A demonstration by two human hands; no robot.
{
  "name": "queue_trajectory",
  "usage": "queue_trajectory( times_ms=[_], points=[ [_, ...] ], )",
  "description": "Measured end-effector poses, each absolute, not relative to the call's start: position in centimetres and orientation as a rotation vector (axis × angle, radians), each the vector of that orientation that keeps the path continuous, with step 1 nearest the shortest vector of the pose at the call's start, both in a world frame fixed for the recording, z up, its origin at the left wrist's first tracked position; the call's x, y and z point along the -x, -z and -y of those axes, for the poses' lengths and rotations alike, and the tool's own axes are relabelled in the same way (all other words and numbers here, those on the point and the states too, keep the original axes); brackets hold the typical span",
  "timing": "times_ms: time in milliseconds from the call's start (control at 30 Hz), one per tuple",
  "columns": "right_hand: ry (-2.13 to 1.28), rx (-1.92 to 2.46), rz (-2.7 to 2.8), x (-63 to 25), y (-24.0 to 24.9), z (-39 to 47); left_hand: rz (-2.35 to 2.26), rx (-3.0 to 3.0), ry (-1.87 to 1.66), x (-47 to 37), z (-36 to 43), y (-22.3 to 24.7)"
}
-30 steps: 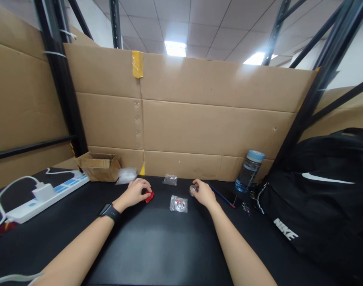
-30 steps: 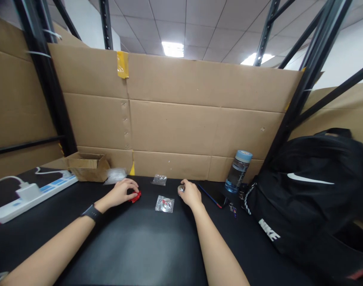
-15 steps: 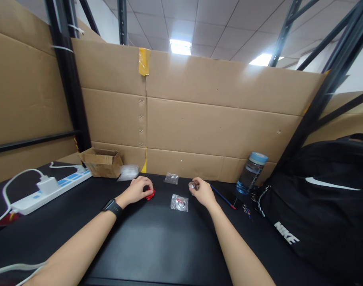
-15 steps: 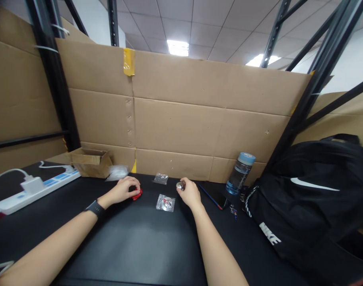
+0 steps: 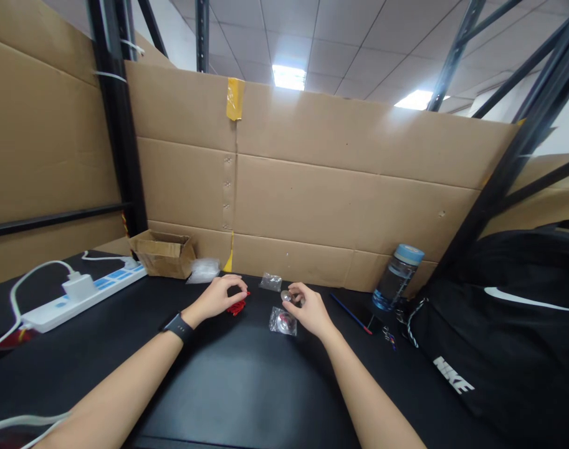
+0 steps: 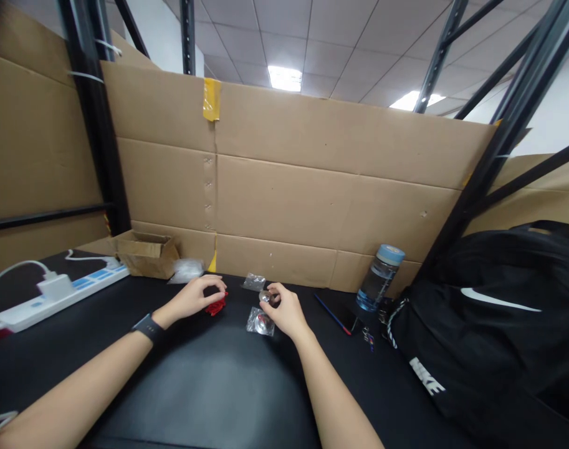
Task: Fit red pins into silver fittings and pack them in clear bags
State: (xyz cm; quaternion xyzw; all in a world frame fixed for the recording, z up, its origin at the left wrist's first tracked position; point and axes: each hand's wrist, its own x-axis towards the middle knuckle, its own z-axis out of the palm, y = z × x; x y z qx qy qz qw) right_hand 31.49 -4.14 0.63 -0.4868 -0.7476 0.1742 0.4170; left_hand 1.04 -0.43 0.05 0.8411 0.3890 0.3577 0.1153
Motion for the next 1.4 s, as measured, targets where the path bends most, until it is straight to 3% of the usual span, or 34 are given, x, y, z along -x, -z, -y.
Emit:
queue_trajectory(
  times_ms=[767, 1400],
  points=[
    [-0.836, 0.836, 1.690, -26.4, -0.8, 8.0, -0.991, -2.221, -1.206, -6.5, 4.0, -0.8],
    [-1.154, 0.590, 1.515, -26.1, -0.6, 8.1, -1.162, -2.480, -1.294, -7.7, 5.9, -0.8]
  ],
)
